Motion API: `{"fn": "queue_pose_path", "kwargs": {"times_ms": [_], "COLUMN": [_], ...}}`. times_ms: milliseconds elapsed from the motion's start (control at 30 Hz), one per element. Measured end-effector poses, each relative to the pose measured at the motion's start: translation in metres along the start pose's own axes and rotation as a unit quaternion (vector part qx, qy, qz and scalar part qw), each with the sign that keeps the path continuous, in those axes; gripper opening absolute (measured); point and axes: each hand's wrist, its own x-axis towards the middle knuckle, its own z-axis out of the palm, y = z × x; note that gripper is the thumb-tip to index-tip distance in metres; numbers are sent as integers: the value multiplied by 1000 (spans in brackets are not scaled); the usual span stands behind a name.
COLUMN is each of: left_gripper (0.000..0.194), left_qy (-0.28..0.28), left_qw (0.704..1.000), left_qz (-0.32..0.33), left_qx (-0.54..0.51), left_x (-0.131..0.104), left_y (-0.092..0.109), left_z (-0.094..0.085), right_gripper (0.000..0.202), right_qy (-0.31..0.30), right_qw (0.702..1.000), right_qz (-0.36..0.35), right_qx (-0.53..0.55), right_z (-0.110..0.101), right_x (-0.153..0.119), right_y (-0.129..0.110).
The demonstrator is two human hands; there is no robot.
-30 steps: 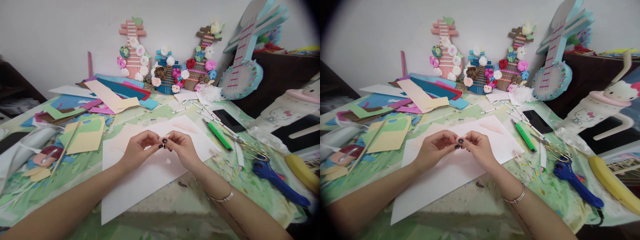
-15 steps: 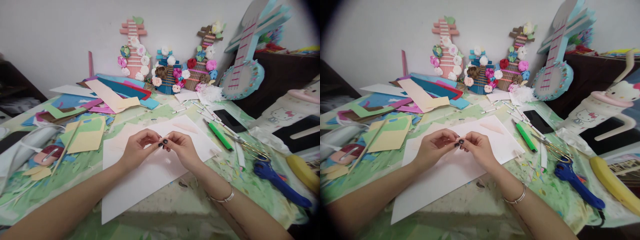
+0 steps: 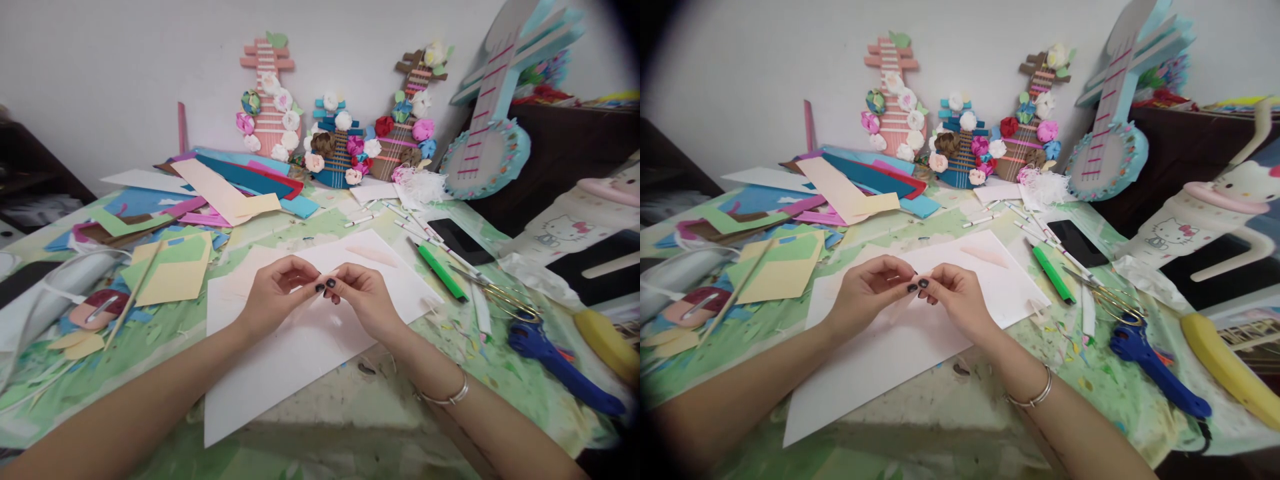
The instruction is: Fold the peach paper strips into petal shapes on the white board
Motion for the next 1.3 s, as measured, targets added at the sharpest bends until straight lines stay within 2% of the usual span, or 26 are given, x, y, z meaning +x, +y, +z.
{"fn": "queue_pose_path", "kwargs": {"times_ms": [167, 333, 667, 933, 1300], "left_gripper": [11, 14, 7, 10, 16], "left_qy": [-24, 8, -14, 5, 35], "left_qw": [1000, 999, 997, 1000, 999], "left_qz": [11, 45, 65, 19, -12], "left_qx": [-4, 7, 38, 4, 0], "left_x": [-1, -1, 0, 0, 1], "left_y": [1, 2, 2, 2, -2], "left_z": [1, 3, 1, 1, 0], "right_gripper": [23, 24, 27, 26, 29], "right_qy": [3, 0, -5, -5, -7], "right_qw": [1000, 1000, 1000, 1000, 1000], "right_qz": [2, -1, 24, 20, 23], "right_qx": [3, 3, 12, 2, -16], "right_z": [0, 2, 1, 1, 2], "right_x": [0, 0, 0, 0, 0], "right_y": [-1, -2, 0, -1, -1]}}
